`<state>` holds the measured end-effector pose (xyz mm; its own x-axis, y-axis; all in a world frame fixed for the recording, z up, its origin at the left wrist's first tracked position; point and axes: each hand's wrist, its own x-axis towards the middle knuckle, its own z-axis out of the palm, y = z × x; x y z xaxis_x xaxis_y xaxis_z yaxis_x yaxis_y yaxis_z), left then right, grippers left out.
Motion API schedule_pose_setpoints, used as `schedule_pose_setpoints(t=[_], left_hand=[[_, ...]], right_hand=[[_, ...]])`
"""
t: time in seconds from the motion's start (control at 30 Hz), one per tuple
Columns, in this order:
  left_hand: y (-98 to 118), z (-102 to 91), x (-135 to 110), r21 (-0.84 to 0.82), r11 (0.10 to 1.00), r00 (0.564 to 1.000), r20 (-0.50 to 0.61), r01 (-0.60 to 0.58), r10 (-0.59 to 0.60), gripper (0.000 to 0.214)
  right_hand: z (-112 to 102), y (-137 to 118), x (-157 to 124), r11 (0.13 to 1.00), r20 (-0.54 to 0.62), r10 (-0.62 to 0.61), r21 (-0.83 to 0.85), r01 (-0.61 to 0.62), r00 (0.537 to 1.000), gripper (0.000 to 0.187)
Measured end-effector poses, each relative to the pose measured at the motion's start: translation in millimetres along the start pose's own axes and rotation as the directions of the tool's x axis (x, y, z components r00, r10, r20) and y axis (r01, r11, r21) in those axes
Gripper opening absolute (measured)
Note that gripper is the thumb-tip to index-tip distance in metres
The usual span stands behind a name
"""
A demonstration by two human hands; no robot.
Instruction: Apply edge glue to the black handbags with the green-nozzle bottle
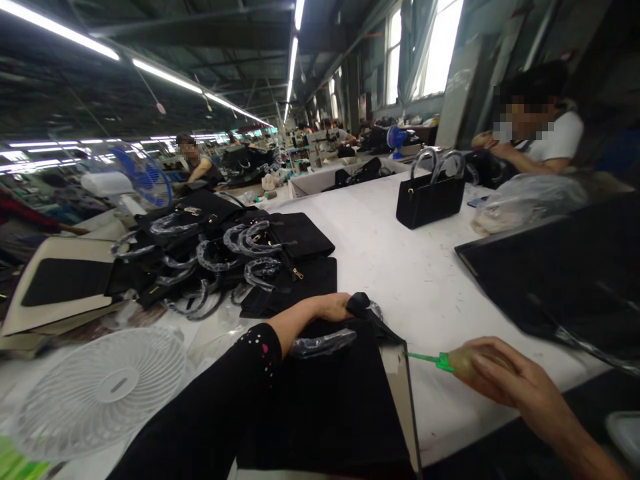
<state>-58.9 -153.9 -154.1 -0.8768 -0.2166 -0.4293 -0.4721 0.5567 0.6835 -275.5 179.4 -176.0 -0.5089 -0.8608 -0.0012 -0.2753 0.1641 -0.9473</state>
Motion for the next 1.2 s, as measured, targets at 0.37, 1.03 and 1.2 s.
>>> schedule_pose_setpoints(t=[0.37,1.03,1.2], left_hand=[[2.0,-2.6,2.8,-0.030,0.999,0.999,0.038,0.009,-0.008,0.015],[11.2,-4.0,5.7,0.018,0.999,0.996,0.081,0.033,-0.034,0.010],[9.0,-2.5,7.4,0.023,0.999,0.996,0.076,0.041,-0.043,0.012]], right_hand=[[-9.0,-16.7,26.5,0.980,0.102,-0.129,-0.140,0.143,0.986,0.035],[-18.3,-15.5,28.2,0.967,0.139,-0.189,-0.147,0.209,0.972,0.032],[-14.8,-11.1,32.0,0.964,0.135,-0.198,-0.155,0.218,0.971,0.035]])
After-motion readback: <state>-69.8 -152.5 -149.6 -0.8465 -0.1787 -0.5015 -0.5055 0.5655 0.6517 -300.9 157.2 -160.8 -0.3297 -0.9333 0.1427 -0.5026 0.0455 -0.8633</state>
